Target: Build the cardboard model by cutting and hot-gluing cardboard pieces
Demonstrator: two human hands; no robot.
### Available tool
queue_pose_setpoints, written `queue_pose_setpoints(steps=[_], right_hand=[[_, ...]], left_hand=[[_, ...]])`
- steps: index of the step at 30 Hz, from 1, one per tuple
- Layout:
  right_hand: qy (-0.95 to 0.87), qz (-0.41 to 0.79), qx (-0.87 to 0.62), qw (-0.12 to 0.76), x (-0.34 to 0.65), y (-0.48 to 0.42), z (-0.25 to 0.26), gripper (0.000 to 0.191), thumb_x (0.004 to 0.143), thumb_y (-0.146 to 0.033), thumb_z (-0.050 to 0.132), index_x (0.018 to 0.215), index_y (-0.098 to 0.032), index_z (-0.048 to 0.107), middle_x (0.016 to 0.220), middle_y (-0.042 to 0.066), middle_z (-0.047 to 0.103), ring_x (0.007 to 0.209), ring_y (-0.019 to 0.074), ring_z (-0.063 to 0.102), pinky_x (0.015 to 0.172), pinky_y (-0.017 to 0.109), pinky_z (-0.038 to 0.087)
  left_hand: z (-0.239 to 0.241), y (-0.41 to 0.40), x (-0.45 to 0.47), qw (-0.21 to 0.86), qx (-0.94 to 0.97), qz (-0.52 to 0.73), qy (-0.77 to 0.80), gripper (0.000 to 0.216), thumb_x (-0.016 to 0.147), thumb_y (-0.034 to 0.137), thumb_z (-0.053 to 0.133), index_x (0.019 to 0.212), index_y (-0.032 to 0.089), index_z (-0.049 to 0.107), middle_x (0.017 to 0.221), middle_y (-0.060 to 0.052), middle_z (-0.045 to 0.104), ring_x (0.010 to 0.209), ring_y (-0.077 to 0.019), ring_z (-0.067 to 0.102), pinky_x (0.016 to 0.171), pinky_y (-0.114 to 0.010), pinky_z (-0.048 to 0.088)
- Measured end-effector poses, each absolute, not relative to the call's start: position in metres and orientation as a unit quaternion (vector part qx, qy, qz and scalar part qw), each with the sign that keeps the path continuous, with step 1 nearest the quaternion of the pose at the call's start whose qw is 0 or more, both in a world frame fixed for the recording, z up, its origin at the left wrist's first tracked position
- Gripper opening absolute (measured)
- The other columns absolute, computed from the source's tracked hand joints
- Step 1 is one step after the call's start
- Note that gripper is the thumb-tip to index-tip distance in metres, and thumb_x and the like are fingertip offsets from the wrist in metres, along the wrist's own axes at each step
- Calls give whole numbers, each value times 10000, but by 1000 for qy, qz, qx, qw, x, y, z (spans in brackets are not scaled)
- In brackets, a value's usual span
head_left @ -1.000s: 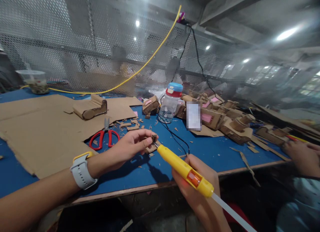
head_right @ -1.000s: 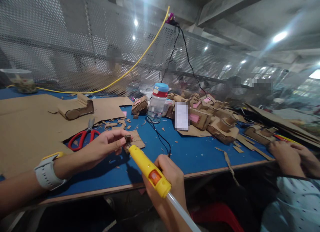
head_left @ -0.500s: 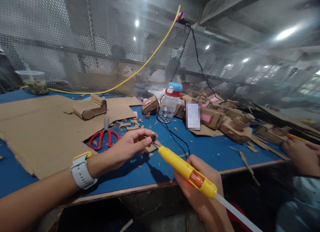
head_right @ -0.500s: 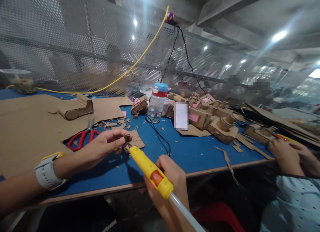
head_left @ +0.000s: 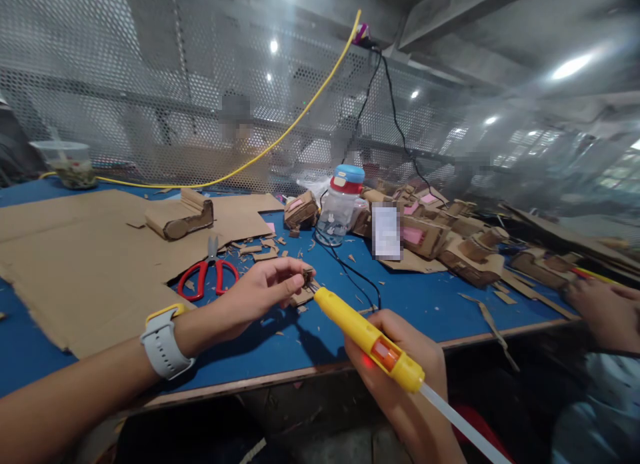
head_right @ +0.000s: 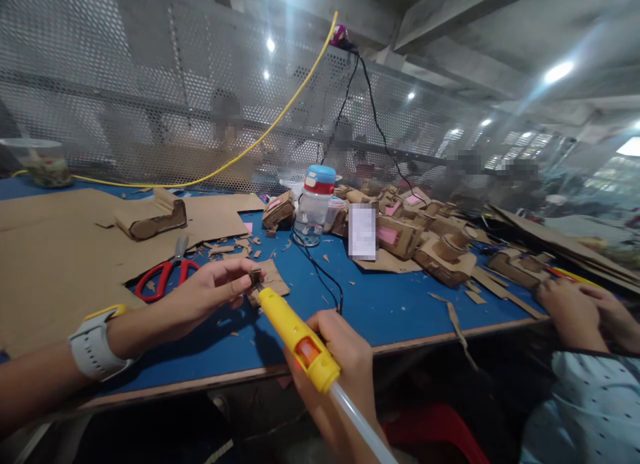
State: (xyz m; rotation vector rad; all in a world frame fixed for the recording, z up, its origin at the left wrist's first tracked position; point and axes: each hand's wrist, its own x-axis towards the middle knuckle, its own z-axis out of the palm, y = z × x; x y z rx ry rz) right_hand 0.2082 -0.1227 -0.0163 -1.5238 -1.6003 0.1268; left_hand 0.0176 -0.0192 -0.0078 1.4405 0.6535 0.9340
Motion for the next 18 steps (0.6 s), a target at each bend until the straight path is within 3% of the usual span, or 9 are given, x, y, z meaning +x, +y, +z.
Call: queue_pose_setpoints(steps=[18], right_hand=[[-665, -36, -614, 423, 218, -114, -29, 355, 706, -231, 678, 579, -281, 351, 470, 23, 477, 423, 129, 443, 390, 374, 306]], left_hand=[[-8, -21, 17, 610, 623, 388, 298, 375, 743, 471, 737, 951, 167, 665, 717, 19, 546, 580, -75, 428, 531, -220, 320]])
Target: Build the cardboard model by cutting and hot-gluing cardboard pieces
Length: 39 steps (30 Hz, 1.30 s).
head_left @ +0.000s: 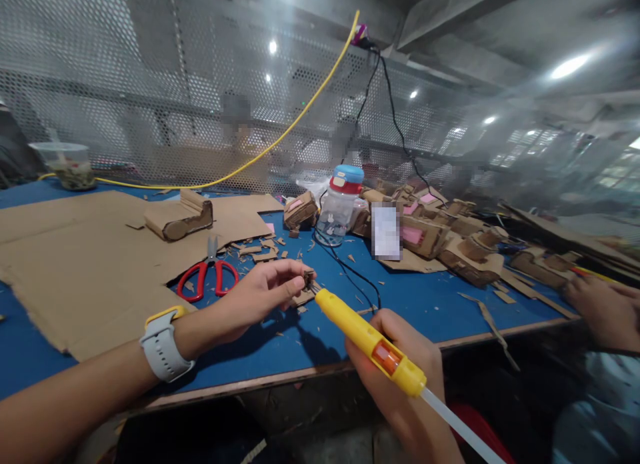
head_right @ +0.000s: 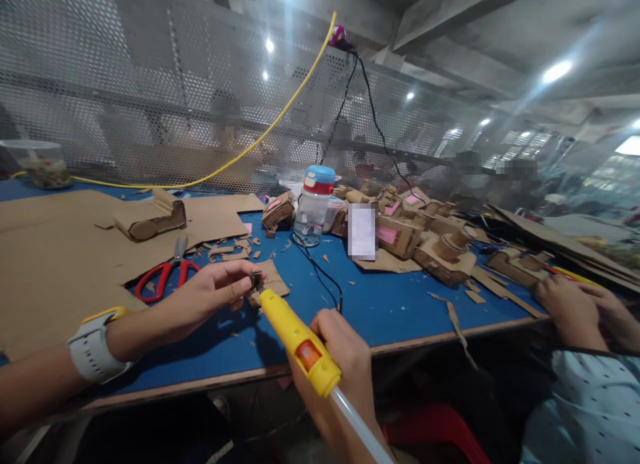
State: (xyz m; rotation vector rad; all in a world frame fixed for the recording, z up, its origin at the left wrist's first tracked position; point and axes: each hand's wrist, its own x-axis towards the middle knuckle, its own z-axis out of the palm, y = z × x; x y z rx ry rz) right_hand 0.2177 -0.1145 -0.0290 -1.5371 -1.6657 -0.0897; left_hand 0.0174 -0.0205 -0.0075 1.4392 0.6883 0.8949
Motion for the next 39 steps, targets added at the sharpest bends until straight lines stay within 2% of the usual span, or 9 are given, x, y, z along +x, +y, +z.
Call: queue_pose_setpoints(steps=[13, 20, 24, 27, 30, 34, 39], right_hand=[[-633, -41, -652, 416, 210, -121, -24, 365, 732, -264, 662, 578, -248, 332, 517, 20, 491, 487, 135, 497, 467, 376, 322], [-634, -14, -660, 402, 214, -119, -25, 315, 749, -289, 620, 586, -256, 353, 539, 49, 546, 519, 172, 545, 474, 377, 365], [-639, 65, -648, 410, 224, -108, -20, 273, 773, -355, 626, 588, -280, 439, 561, 57, 589, 540, 185, 557, 486, 385, 382], [-639, 174, -650, 373, 230, -84, -10, 292, 728, -419, 663, 561, -266, 479, 591, 73, 629, 582, 205, 586, 511, 372, 414], [-637, 240, -664, 310, 230, -52, 2, 233, 619, -393, 741, 687, -197, 634, 714, 79, 694, 663, 235, 633, 584, 352, 490], [-619, 266, -707, 216, 227, -24, 9, 269, 618, -372, 777, 765, -176, 663, 570, 19, 618, 495, 152, 558, 426, 252, 422], [-603, 275, -720, 204, 226, -10, 1, 212, 638, -301, 781, 717, -181, 626, 492, -17, 563, 417, 111, 515, 362, 206, 378]], left_hand=[[-7, -20, 17, 580, 634, 417, 297, 302, 755, 454, 735, 888, 185, 699, 843, -7, 594, 618, -80, 420, 547, -225, 338], [-2, -20, 19, 561, 627, 439, 314, 289, 720, 427, 759, 849, 178, 685, 861, -27, 631, 769, -135, 535, 684, -253, 412], [2, -18, 18, 544, 603, 471, 346, 335, 682, 429, 773, 882, 175, 683, 881, -40, 652, 834, -166, 562, 732, -273, 428], [5, -13, 15, 512, 590, 497, 378, 405, 665, 466, 774, 927, 170, 685, 928, -56, 670, 851, -181, 566, 712, -272, 425], [6, -8, 12, 489, 582, 510, 403, 409, 663, 484, 770, 922, 179, 685, 945, -58, 680, 836, -181, 570, 673, -267, 418], [6, -3, 11, 494, 573, 514, 404, 408, 649, 473, 784, 916, 181, 684, 908, -44, 680, 814, -175, 570, 650, -267, 411], [6, -4, 12, 502, 570, 511, 403, 416, 639, 466, 786, 912, 171, 677, 882, -35, 668, 779, -153, 551, 638, -260, 396]])
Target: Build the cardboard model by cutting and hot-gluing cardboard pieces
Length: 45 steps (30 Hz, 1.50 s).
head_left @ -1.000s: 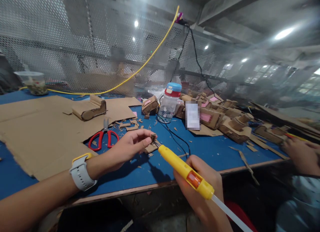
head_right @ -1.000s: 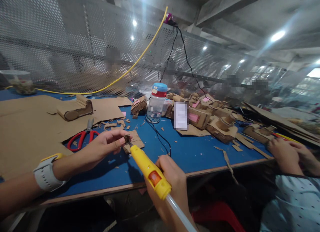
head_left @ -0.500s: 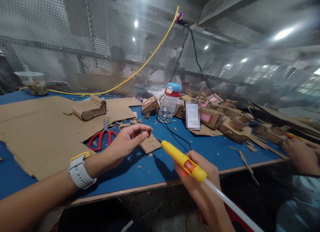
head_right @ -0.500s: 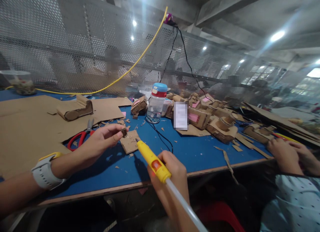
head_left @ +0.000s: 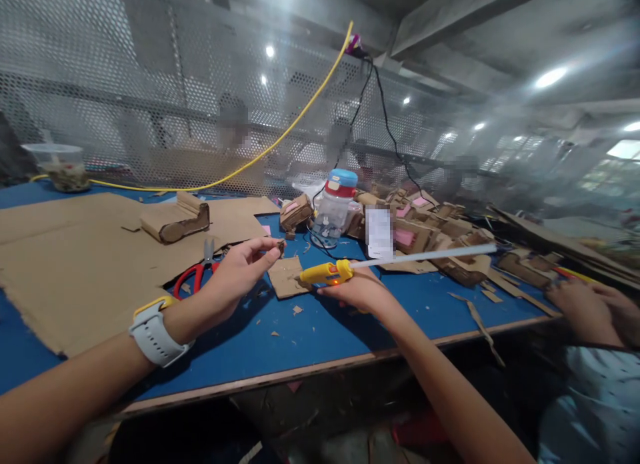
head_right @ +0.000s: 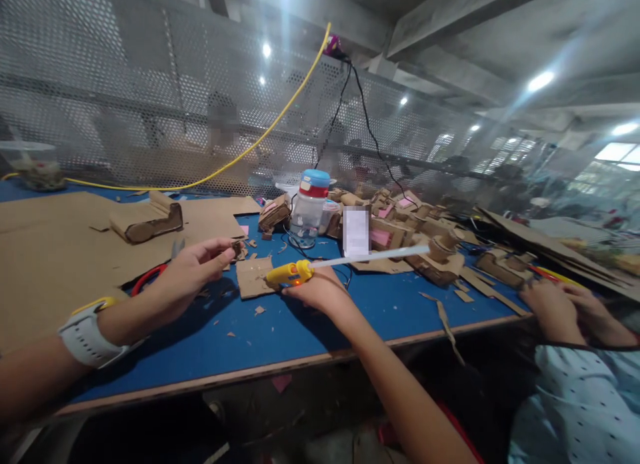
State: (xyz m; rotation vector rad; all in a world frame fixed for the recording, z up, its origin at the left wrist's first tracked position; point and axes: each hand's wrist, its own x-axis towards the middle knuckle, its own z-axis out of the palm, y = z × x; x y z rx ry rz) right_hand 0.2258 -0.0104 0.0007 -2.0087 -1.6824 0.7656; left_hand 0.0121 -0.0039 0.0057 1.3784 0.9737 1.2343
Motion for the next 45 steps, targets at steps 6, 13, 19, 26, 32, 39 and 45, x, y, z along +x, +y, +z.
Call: queue_pose_setpoints(steps=[6, 13, 19, 26, 32, 39, 45], right_hand=[[-611, 359, -669, 224, 233, -3, -2, 305, 684, -392, 769, 610, -167, 576, 518, -3, 576, 411, 92, 517, 379, 199, 418], [-486, 573, -545, 372, 241, -8, -8, 241, 890, -369, 575, 840, -138, 621, 698, 47, 662, 603, 121, 643, 558, 219, 557], [-600, 385, -634, 300, 253, -28, -3, 263, 842, -382, 617, 873, -126, 666, 728, 44, 678, 645, 148, 609, 561, 231, 459], [-703, 9, -679, 212, 241, -46, 10, 382, 902, -469, 538, 890, -113, 674, 791, 111, 650, 734, 230, 617, 634, 299, 418], [-829, -76, -406, 376, 197, -17, 37, 450, 870, -497, 598, 1153, -147, 581, 1044, 127, 579, 976, 253, 589, 861, 417, 502], [-861, -142, -250, 420, 172, 45, 56, 507, 905, -557, 492, 1218, -159, 518, 1139, 134, 502, 1145, 266, 489, 1001, 465, 429], [-868, -128, -245, 411, 179, 48, 23, 583, 817, -575, 610, 1202, -145, 524, 1153, 157, 508, 1110, 274, 503, 992, 472, 444]], left_hand=[[8, -6, 11, 492, 578, 494, 424, 405, 661, 470, 759, 923, 171, 677, 875, -38, 659, 756, -155, 538, 596, -251, 362], [12, -8, 11, 515, 576, 460, 438, 314, 680, 399, 733, 882, 163, 685, 832, -24, 636, 685, -128, 505, 589, -240, 344], [9, -7, 10, 536, 579, 435, 435, 290, 708, 409, 710, 869, 170, 677, 786, -3, 596, 602, -95, 441, 548, -222, 322], [7, -6, 10, 540, 583, 437, 422, 300, 667, 446, 739, 773, 177, 657, 778, -10, 576, 662, -116, 486, 554, -211, 349], [13, 1, 1, 538, 570, 465, 413, 362, 630, 483, 783, 796, 177, 683, 798, -11, 604, 717, -126, 509, 604, -216, 370], [19, 16, -13, 492, 556, 524, 418, 372, 662, 505, 771, 843, 186, 706, 927, -46, 673, 864, -176, 562, 704, -254, 420], [11, 18, -7, 509, 554, 517, 408, 428, 590, 525, 821, 783, 165, 694, 833, -29, 653, 743, -140, 530, 646, -244, 397]])
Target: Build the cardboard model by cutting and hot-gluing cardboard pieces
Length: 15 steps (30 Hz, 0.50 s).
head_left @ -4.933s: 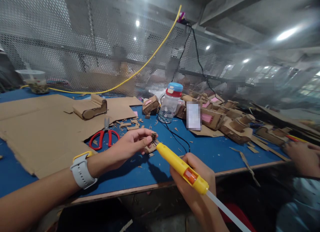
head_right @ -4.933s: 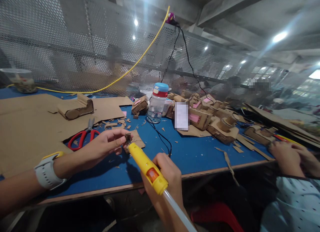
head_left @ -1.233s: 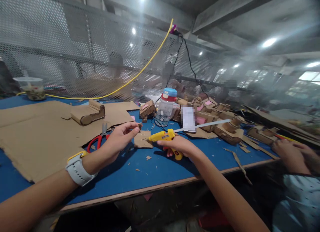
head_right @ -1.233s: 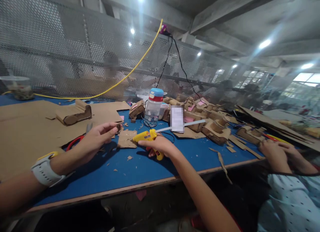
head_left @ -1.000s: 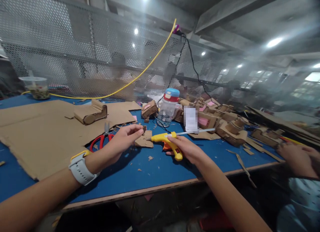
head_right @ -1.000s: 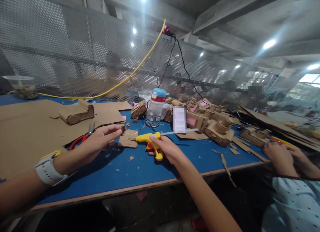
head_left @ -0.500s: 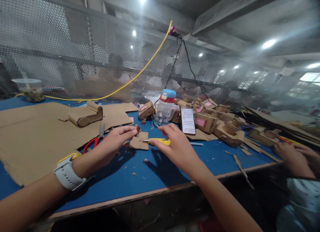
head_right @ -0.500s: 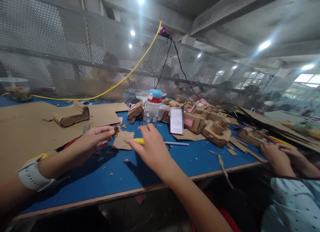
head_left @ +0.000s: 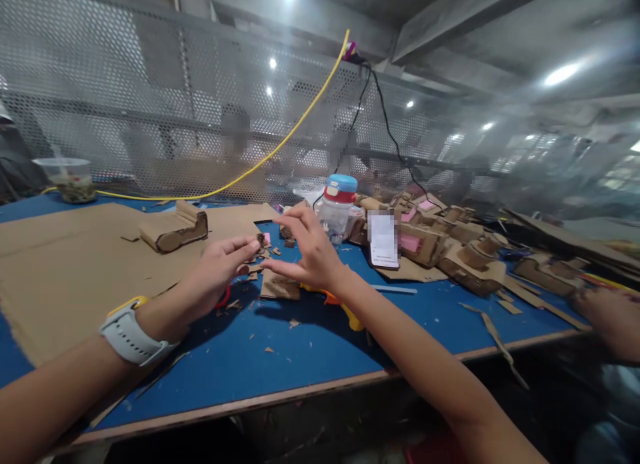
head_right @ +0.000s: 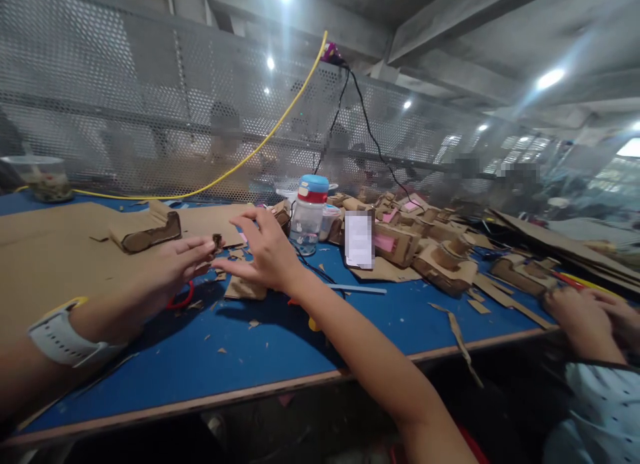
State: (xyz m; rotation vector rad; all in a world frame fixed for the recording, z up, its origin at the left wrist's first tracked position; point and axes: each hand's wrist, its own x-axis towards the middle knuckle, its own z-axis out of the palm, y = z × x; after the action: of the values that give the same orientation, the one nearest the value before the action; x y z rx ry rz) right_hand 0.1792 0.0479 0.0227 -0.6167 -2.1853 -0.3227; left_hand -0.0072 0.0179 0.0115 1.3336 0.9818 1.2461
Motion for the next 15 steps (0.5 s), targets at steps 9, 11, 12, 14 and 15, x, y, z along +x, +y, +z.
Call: queue_pose_setpoints(steps=[9, 11, 12, 14, 15], right_hand=[[-878, -136, -239, 393, 178, 54, 2, 548, 816, -431, 637, 1253, -126, 505, 1220, 183, 476, 1174, 304, 465, 1003, 521, 432], [-876, -141, -236, 396, 178, 54, 1, 542, 805, -388, 648, 1261, -133, 502, 1224, 180, 467, 1177, 308, 461, 999, 526, 436], [-876, -142, -234, 397, 178, 54, 0, 540, 800, -369, 652, 1263, -138, 501, 1226, 179, 463, 1179, 309, 458, 998, 530, 436], [-874, -145, -227, 404, 178, 52, 1, 516, 800, -355, 651, 1249, -143, 511, 1218, 176, 464, 1172, 307, 459, 987, 530, 444], [-872, -149, -219, 411, 178, 51, 1, 498, 805, -365, 649, 1231, -141, 522, 1206, 173, 468, 1161, 302, 465, 978, 521, 454]], left_hand=[[4, 12, 2, 583, 514, 508, 372, 440, 566, 488, 851, 815, 157, 702, 820, -16, 649, 742, -130, 547, 661, -233, 411], [1, 13, 1, 591, 518, 500, 365, 413, 598, 483, 836, 815, 161, 696, 817, -12, 645, 755, -132, 548, 669, -233, 405], [0, 13, 1, 593, 520, 496, 365, 401, 613, 481, 828, 818, 163, 694, 815, -10, 641, 759, -132, 545, 670, -232, 401], [-2, 14, 0, 594, 523, 489, 367, 386, 633, 479, 817, 818, 166, 688, 805, -5, 629, 759, -127, 537, 671, -228, 395], [-2, 14, 0, 595, 525, 486, 366, 378, 638, 477, 814, 811, 167, 684, 798, -3, 622, 754, -124, 532, 671, -226, 394]])
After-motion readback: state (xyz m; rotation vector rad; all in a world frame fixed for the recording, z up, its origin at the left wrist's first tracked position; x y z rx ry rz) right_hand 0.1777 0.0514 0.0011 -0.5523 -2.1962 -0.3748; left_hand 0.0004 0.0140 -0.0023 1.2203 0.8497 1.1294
